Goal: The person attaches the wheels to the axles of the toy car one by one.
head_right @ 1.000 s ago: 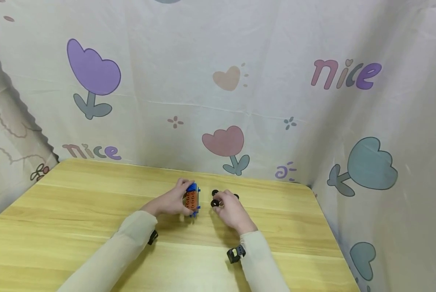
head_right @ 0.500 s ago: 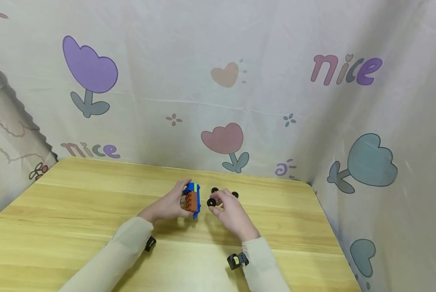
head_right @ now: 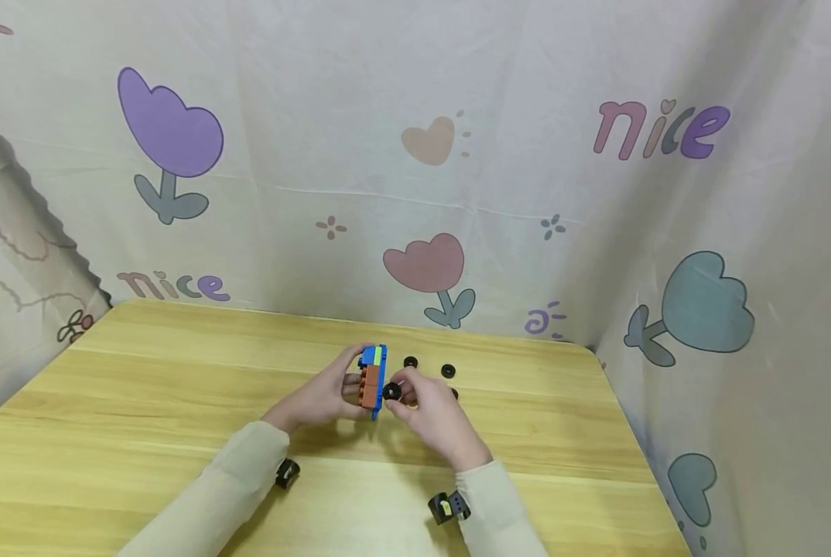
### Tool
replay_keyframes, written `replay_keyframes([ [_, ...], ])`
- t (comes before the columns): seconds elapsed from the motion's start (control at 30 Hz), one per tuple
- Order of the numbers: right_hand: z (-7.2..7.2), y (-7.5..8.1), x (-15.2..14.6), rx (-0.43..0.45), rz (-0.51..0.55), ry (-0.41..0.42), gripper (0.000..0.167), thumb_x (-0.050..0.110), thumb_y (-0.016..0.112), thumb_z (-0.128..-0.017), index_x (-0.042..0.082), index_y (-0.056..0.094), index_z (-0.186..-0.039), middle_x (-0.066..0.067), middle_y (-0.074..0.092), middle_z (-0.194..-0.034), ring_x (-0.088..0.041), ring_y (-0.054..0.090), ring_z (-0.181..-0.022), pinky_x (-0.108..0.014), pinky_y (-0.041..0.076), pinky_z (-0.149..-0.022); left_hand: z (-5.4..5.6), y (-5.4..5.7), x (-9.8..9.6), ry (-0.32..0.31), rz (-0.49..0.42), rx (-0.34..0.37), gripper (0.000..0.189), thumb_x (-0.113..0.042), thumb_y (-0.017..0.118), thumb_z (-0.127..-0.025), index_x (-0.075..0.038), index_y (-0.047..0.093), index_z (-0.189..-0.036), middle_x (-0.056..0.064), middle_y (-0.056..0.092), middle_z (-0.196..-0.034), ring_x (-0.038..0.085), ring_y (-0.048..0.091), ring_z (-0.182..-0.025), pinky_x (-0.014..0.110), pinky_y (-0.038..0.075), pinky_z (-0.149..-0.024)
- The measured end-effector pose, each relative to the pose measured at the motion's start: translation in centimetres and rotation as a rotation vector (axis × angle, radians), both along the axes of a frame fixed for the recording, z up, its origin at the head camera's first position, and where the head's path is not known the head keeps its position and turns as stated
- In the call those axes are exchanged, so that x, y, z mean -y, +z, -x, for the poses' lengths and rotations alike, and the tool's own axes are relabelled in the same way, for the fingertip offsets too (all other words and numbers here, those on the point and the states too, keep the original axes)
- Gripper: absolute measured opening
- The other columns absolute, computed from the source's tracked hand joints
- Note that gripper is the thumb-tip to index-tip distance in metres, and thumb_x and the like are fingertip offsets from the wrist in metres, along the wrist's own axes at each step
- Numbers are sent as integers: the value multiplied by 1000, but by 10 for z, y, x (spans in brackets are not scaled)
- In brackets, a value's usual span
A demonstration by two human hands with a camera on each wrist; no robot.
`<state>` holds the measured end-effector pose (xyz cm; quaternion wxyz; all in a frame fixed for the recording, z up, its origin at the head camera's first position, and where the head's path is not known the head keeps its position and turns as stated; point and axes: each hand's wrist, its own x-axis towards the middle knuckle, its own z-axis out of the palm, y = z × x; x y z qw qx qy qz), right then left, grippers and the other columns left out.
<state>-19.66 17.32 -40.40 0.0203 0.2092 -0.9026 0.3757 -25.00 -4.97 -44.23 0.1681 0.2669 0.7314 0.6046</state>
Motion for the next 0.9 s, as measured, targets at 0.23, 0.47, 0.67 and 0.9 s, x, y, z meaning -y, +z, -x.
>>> replay_keyframes([
  [0.23, -2, -2, 5, 20, -12, 24, 24, 14, 71, -92, 12, 60, -113, 4, 70, -87, -7, 65, -77, -28, 54, -70, -5, 0, -3, -6, -15, -24, 111, 15, 74, -77, -37, 13, -154, 21, 51, -124, 27, 65, -99, 40, 56, -81],
  [0.47, -3, -6, 8, -29, -23, 44, 26, 15, 72, -91, 12, 59, -114, 7, 69, -85, -5, 63, -74, -27, 54, -68, -8, 0, -5, 8, -26, -44, 110, 19, 70, -78, -36, 13, -154, 22, 53, -121, 29, 65, -98, 40, 55, -82],
  [0.67, -3, -8, 10, -66, -52, 32, 28, 18, 74, -90, 14, 58, -114, 11, 64, -85, -5, 60, -75, -27, 51, -68, -9, 1, -6, 5, -25, -36, 110, 19, 70, -78, -36, 12, -154, 22, 53, -120, 29, 64, -99, 40, 55, -82],
  [0.9, -4, -8, 10, -62, -41, 32, 28, 17, 74, -90, 15, 59, -113, 12, 63, -85, -5, 60, -77, -29, 52, -69, -10, 2, -7, 5, -30, -34, 110, 20, 69, -78, -34, 13, -154, 22, 52, -121, 30, 63, -101, 40, 55, -83],
])
